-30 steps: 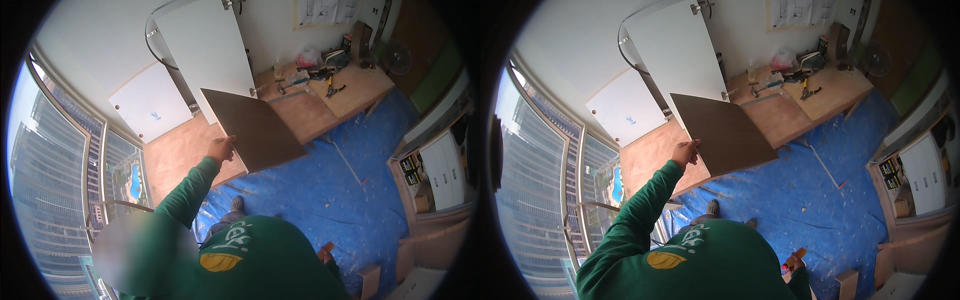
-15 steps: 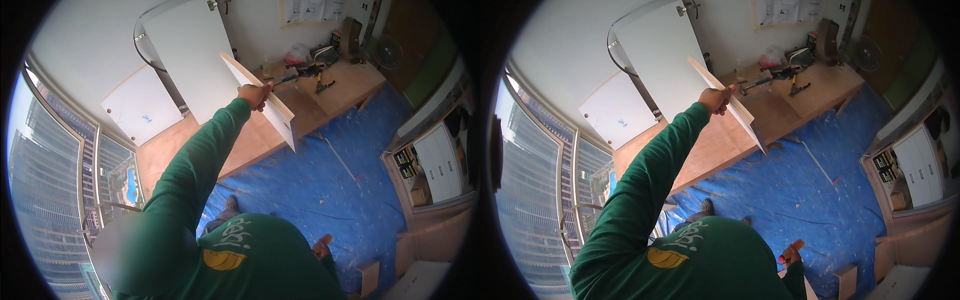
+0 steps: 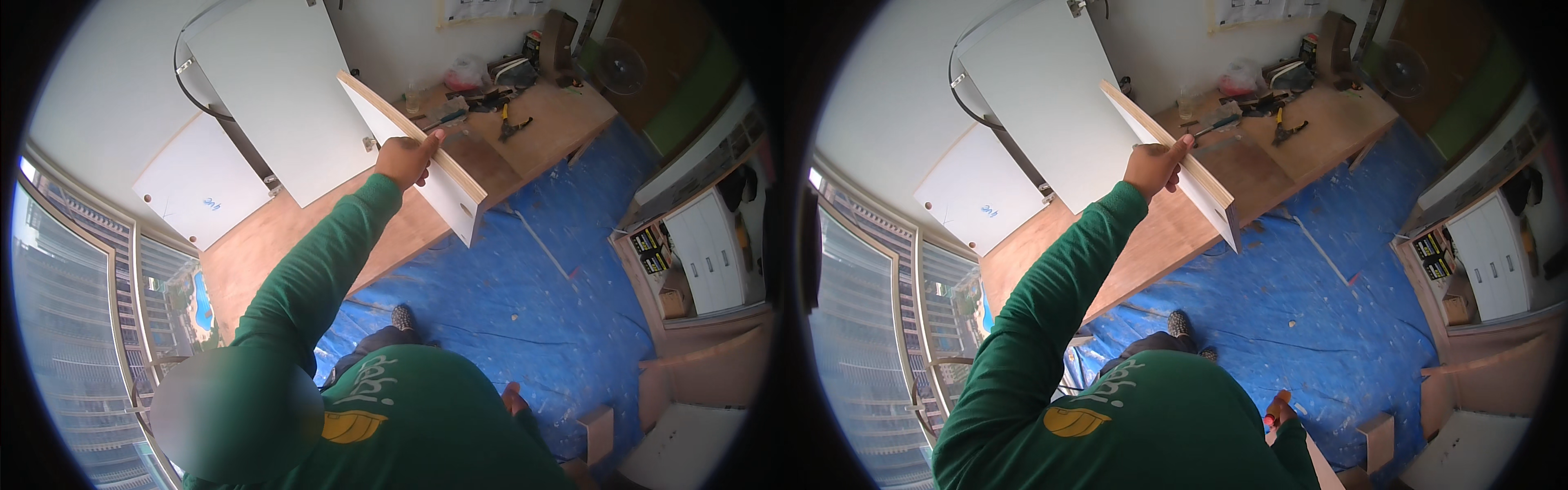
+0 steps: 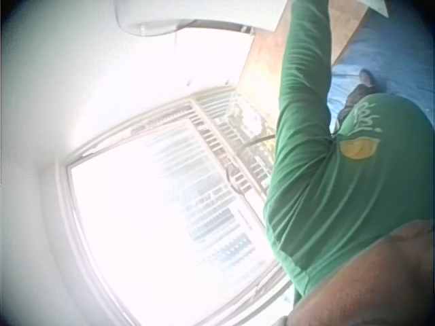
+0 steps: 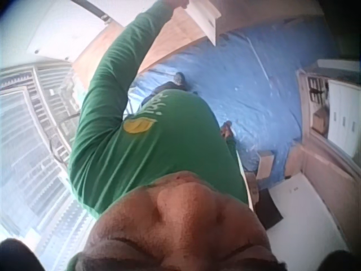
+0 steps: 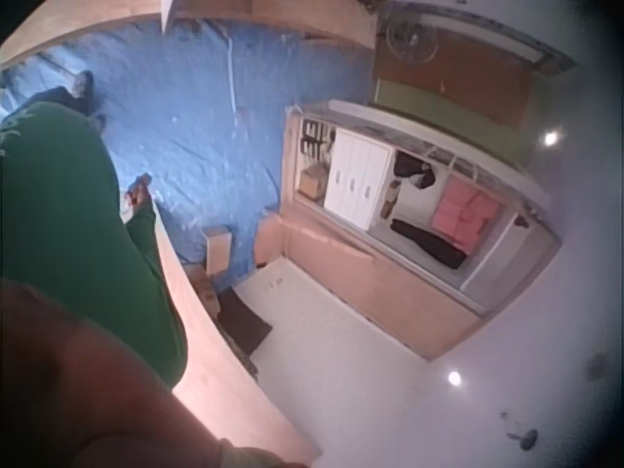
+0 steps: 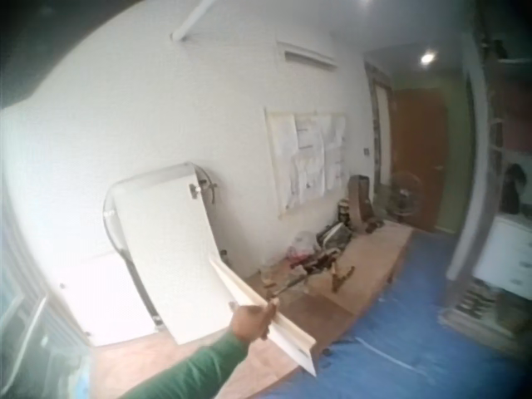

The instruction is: The person applies glue to the edge of a wooden board, then positions and aligns several white cabinet doors and wooden panels against a wall. They handle the pieces one at a time, checking fit and orientation.

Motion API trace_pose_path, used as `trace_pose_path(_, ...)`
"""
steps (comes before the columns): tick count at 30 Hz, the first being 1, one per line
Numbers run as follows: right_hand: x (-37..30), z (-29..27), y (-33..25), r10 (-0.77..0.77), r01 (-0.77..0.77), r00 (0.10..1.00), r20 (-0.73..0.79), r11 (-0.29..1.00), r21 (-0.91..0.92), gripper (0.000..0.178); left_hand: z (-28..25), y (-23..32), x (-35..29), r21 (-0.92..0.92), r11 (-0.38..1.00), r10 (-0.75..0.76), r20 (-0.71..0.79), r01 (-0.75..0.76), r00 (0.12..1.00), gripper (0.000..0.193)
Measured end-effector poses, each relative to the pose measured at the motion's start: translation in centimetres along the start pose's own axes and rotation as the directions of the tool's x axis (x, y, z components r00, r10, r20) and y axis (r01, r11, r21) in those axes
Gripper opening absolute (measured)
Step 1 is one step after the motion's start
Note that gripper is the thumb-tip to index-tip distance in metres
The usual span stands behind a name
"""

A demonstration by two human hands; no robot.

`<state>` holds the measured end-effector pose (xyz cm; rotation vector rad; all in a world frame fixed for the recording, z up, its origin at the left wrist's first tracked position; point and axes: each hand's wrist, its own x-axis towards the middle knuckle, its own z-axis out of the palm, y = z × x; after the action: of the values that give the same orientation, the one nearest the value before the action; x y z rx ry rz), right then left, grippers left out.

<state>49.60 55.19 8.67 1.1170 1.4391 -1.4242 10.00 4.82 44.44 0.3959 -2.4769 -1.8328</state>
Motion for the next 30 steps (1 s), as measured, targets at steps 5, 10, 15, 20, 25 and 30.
trace_pose_path(5, 1.1, 2.4, -7.6, 0.147, -0.155, 0.979, -0.142, 0.987, -0.050, 0.058, 0.7, -1.4, 0.2, -0.167, 0.986, 0.008, -0.011, -0.010, 1.000, 0.066)
trace_pose_path(10, 2.3, 4.1, -14.5, -0.093, 0.098, 0.984, -0.154, 0.995, 0.026, 0.058, 1.3, -2.8, 0.7, -0.166, 0.984, 0.064, -0.027, -0.068, 0.998, 0.071)
trace_pose_path(15, -1.4, 9.3, -27.3, -0.239, 0.232, 0.971, 0.026, 0.961, 0.150, 0.056, 0.7, -2.8, 0.8, -0.051, 0.993, 0.102, -0.012, -0.102, 0.995, 0.066)
trace_pose_path(20, 0.6, 13.7, -40.9, -0.259, 0.232, 0.960, 0.106, 0.948, 0.217, 0.052, 1.5, -3.3, 0.7, -0.035, 0.988, 0.150, -0.091, -0.154, 0.985, 0.068)
trace_pose_path(25, 3.4, 18.8, -53.0, -0.365, 0.322, 0.896, 0.252, 0.926, 0.198, 0.048, 2.0, -3.5, 0.8, -0.046, 0.987, 0.145, -0.161, -0.154, 0.976, 0.065)
trace_pose_path(30, 8.2, 23.2, -61.0, -0.281, 0.215, 0.859, 0.429, 0.957, 0.196, 0.041, 2.8, -2.5, 0.5, -0.163, 0.980, 0.070, -0.241, -0.111, 0.968, 0.062)
